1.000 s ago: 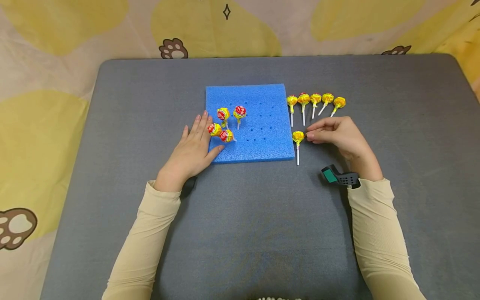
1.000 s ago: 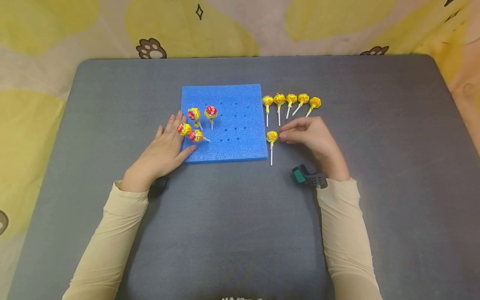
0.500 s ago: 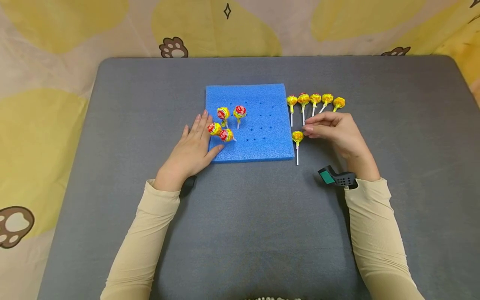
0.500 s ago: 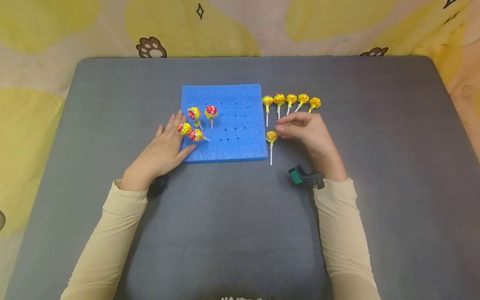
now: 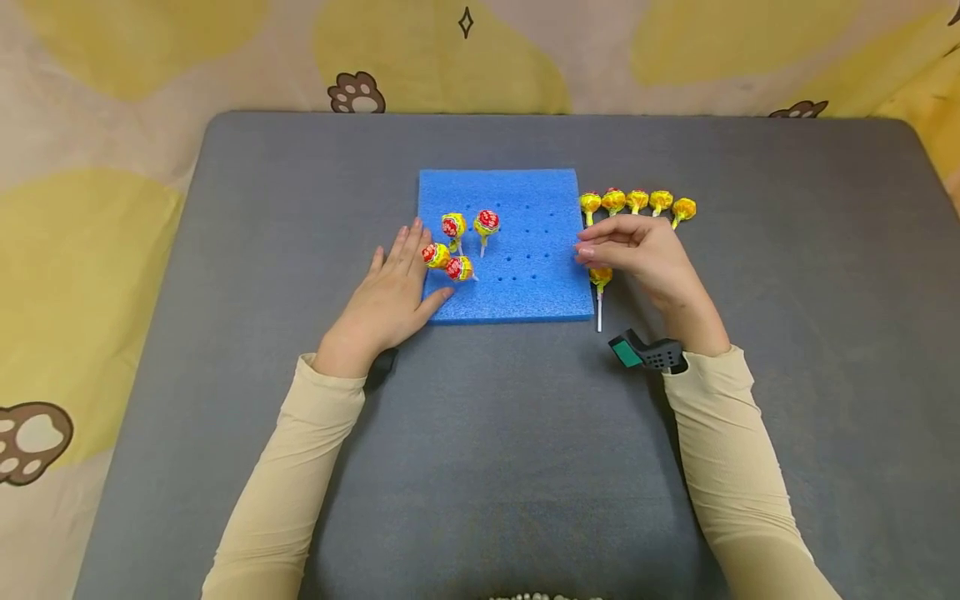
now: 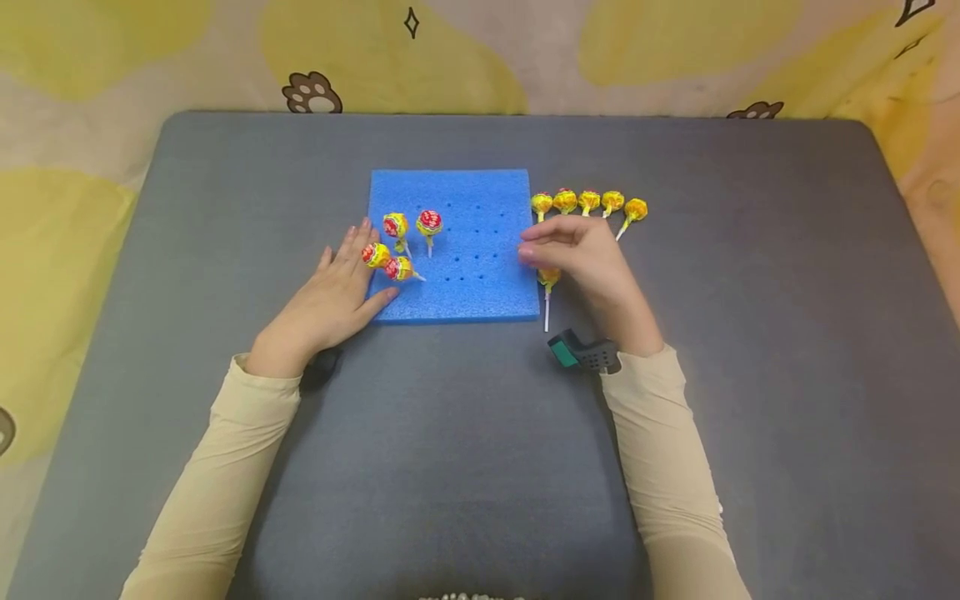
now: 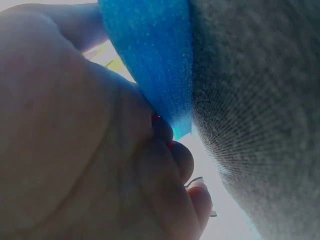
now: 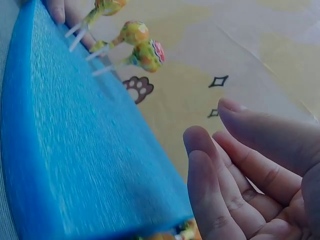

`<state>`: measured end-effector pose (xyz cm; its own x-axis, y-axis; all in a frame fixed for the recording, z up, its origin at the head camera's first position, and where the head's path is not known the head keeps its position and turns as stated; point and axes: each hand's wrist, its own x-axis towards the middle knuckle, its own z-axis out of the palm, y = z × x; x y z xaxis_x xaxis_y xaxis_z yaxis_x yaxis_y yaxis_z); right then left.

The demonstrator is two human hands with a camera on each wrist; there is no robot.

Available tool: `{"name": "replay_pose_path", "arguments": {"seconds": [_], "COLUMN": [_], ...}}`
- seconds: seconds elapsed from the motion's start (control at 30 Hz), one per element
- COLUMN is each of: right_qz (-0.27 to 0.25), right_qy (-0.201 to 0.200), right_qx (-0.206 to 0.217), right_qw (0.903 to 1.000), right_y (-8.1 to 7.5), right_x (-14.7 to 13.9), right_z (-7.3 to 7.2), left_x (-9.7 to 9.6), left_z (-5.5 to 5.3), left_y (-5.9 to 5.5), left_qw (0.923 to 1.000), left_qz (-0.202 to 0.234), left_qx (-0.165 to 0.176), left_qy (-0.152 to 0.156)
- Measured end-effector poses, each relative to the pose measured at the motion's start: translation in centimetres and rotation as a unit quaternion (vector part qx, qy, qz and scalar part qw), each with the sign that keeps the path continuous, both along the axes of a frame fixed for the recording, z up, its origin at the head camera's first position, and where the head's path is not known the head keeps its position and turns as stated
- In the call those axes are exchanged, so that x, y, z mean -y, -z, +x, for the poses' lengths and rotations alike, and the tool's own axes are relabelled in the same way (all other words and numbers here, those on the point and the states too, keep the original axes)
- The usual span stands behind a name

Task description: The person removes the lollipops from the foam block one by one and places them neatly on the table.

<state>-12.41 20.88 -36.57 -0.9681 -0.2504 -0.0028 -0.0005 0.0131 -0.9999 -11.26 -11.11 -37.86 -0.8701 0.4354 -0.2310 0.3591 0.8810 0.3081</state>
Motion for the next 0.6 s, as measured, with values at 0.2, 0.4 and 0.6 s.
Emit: {"name": "replay_pose_path", "arguments": {"seconds": [0.2,0.4,0.6], "right_qz": [0.018,0.011,0.029], "right_qy": [-0.005,-0.01,0.001], "right_qx": [0.001,0.007,0.016], "right_qw": [0.9998,0.9999,0.9994], "right_y": [-0.1,-0.4,-0.7], "right_x": [1.8,4.0,6.3], "right_z": [-0.6,-1.2,-1.7], "left_x": [0.0,0.0,-0.1], "left_z": [-0.1,0.0,0.0], "left_y": [-0.1,-0.1,-0.1], "left_qw": [1.0,1.0,1.0], "left_qz": [-0.002,-0.001,-0.004], "left_qx": [-0.002,-0.001,-0.003], "left_qy": [0.0,-0.004,-0.004]}}
